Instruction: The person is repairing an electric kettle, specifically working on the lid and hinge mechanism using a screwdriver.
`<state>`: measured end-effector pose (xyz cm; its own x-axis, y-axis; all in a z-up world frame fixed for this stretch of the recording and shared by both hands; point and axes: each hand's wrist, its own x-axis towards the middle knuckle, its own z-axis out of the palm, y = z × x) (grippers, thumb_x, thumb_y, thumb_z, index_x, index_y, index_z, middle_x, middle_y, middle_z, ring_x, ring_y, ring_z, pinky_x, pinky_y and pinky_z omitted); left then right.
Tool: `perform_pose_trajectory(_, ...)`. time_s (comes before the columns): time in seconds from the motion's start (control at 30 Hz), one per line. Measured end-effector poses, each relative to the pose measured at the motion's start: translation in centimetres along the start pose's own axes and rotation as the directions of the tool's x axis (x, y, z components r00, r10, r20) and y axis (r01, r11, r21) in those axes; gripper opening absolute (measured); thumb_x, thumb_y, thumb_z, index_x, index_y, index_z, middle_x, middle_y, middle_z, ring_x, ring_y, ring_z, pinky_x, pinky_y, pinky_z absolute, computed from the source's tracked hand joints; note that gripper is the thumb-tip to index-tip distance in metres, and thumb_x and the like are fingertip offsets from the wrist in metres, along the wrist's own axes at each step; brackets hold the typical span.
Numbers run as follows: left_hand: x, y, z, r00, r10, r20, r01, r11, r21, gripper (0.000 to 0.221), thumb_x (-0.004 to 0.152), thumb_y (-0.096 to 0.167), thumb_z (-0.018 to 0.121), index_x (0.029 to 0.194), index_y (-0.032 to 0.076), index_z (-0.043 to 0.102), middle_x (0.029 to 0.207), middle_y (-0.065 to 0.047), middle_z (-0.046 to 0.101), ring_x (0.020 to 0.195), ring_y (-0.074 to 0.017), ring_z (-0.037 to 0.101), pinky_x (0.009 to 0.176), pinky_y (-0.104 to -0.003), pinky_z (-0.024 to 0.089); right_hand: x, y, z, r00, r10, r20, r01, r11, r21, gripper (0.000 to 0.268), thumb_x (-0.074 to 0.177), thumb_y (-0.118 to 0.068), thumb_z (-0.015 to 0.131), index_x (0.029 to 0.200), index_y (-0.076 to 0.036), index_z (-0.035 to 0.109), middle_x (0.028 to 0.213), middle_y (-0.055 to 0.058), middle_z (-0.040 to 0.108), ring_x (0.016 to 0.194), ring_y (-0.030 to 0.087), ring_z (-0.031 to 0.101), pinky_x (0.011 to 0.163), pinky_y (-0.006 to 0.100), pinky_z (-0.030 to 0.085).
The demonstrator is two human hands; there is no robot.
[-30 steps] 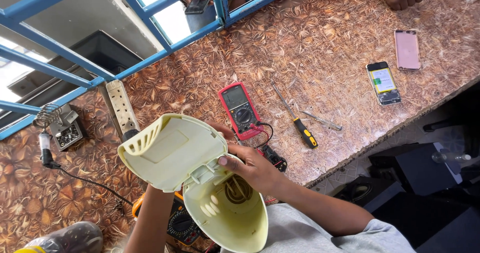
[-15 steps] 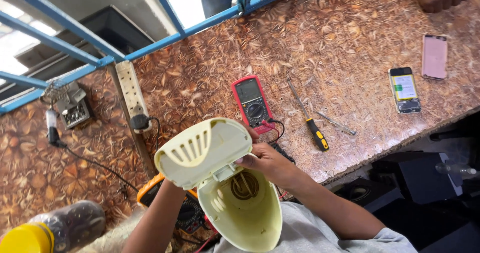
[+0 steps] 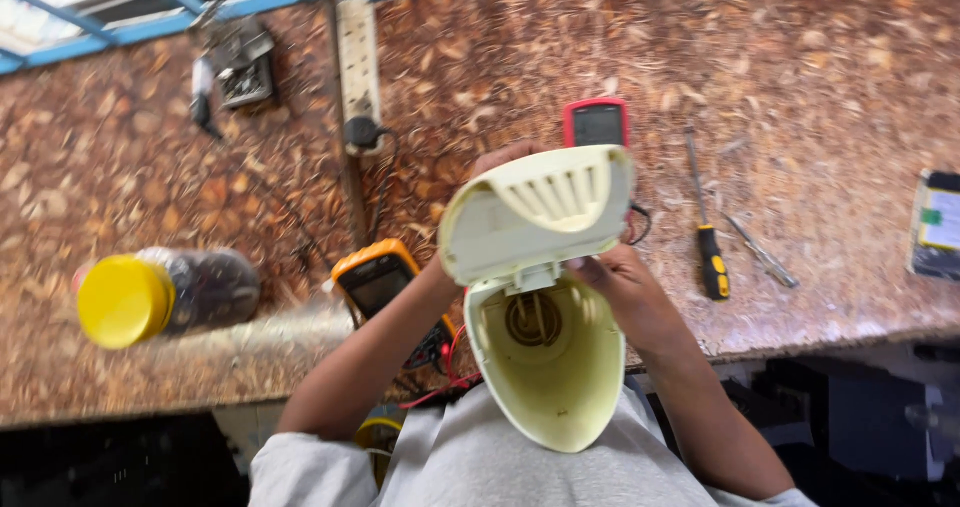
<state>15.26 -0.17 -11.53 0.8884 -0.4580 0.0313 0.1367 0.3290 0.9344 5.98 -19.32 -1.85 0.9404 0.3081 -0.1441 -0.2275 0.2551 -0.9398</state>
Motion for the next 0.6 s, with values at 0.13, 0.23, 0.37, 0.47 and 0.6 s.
perform_pose_trajectory(0.13,-4.5,3.6,3.1,0.893,0.270,-0.359,-0.188,0.951,0.247,0.040,0.082,0.016,0.082,0.119,0.004,0.071,0.093,-0.009,0.072,0.090,-0.0144,0.067,0.080,-0.028,0.055,-0.6,2.5,-2.1,0.997,0.032,0.065,-0.030,0.999,-0.019,0.031,0.099,-0.030,0.066,0.084,-0.004,0.073,0.074,0.003,0.066,0.067,0.007,0.060,0.070,0.027,0.050)
perform_pose_trajectory(0.23,-8.7,4.3,5.3,0.859,0.151,-0.488,-0.108,0.987,0.116,0.038,0.085,0.027,0.073,0.113,0.001,0.070,0.088,-0.006,0.068,0.084,-0.0137,0.062,0.074,-0.028,0.052,-0.7,2.6,-2.2,0.998,0.047,0.029,-0.046,0.999,-0.028,0.038,0.102,-0.030,0.064,0.071,-0.008,0.066,0.061,0.000,0.059,0.057,0.004,0.055,0.058,0.020,0.044)
perform_pose_trajectory(0.37,-12.3,6.2,7.5,0.893,0.011,-0.449,0.047,0.992,0.119,0.054,0.101,0.043,0.055,0.132,-0.001,0.057,0.115,-0.020,0.062,0.112,-0.0296,0.057,0.099,-0.049,0.048,1.1,9.0,-8.5,0.998,0.056,0.009,-0.055,0.997,-0.047,0.038,0.104,-0.034,0.061,0.093,-0.001,0.075,0.079,0.010,0.069,0.067,0.012,0.065,0.070,0.032,0.056)
perform_pose_trajectory(0.47,-13.3,7.6,9.1,0.919,-0.042,-0.393,0.091,0.990,0.107,0.055,0.105,0.046,0.048,0.137,0.002,0.055,0.126,-0.023,0.057,0.126,-0.0352,0.053,0.110,-0.057,0.041,-0.2,7.8,-7.3,0.998,0.058,0.001,-0.057,0.997,-0.049,0.036,0.105,-0.032,0.060,0.098,0.001,0.074,0.080,0.011,0.069,0.067,0.013,0.067,0.068,0.033,0.059)
perform_pose_trajectory(0.6,-12.9,7.2,9.0,0.949,-0.019,-0.315,0.055,0.993,0.103,0.056,0.107,0.045,0.044,0.144,0.005,0.057,0.137,-0.024,0.055,0.136,-0.0361,0.050,0.118,-0.058,0.034,0.0,12.7,-11.9,0.998,0.045,-0.033,-0.047,0.998,-0.052,0.032,0.107,-0.029,0.059,0.100,-0.001,0.072,0.079,0.006,0.069,0.069,0.008,0.068,0.066,0.029,0.060)
